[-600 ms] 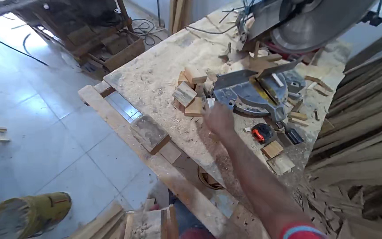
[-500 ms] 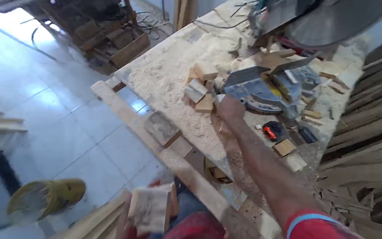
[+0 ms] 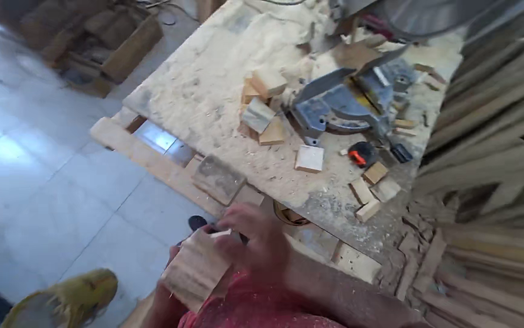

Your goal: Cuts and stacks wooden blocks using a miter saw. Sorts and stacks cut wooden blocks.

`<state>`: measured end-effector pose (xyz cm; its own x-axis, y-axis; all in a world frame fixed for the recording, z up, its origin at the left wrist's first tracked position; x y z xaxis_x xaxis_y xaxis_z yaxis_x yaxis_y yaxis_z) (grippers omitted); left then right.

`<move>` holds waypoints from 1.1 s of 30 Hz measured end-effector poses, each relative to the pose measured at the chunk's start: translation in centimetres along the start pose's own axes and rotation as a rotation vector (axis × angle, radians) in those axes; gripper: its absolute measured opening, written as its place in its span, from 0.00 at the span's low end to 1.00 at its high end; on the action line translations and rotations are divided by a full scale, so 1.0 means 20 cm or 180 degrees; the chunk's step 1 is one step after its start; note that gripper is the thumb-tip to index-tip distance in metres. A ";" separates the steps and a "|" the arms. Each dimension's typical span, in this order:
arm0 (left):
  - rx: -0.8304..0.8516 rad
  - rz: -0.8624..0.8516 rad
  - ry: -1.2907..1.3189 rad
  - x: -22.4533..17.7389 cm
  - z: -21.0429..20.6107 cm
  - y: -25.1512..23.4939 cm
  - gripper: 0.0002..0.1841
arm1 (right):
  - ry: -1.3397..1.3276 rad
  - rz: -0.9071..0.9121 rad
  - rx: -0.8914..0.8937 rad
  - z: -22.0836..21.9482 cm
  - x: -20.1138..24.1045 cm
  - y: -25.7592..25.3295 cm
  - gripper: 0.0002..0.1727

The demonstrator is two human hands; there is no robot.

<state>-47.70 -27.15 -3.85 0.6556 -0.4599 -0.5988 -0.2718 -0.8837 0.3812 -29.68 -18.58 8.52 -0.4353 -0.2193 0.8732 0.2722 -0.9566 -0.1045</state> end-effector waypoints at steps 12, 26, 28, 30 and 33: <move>0.1052 0.0423 -0.0851 -0.70 0.24 -0.49 0.43 | 0.1521 -0.2203 -0.1654 0.49 -0.56 -0.40 0.47; 0.1682 0.0286 -0.1587 -1.33 0.37 -0.75 0.47 | 0.1067 -0.0015 -0.1435 -0.14 0.44 -0.92 0.29; 0.1602 0.0240 -0.1705 -1.37 0.39 -0.80 0.49 | 0.1712 -0.1062 -0.1600 0.06 -0.02 -1.10 0.36; 0.1456 0.0285 -0.1731 -1.39 0.40 -0.83 0.51 | 0.1884 -0.1835 -0.1272 0.17 -0.51 -1.20 0.49; 0.1384 0.0216 -0.1479 -1.40 0.43 -0.82 0.46 | 0.1730 -0.2140 -0.0793 0.18 -0.81 -1.24 0.51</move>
<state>-67.73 -0.59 0.65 0.2796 -0.4197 -0.8635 -0.6269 -0.7610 0.1669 -26.34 9.43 -1.33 -0.7986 0.4017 0.4481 -0.3530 -0.9157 0.1919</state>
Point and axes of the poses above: each hand's wrist, its own y-axis away from the middle knuckle, its own z-axis out of the back of the hand, x = y × z, the point moved 7 cm from there along -y, towards the middle knuckle, and after that the axes turned 5 degrees about -x, right-handed, at the moved point
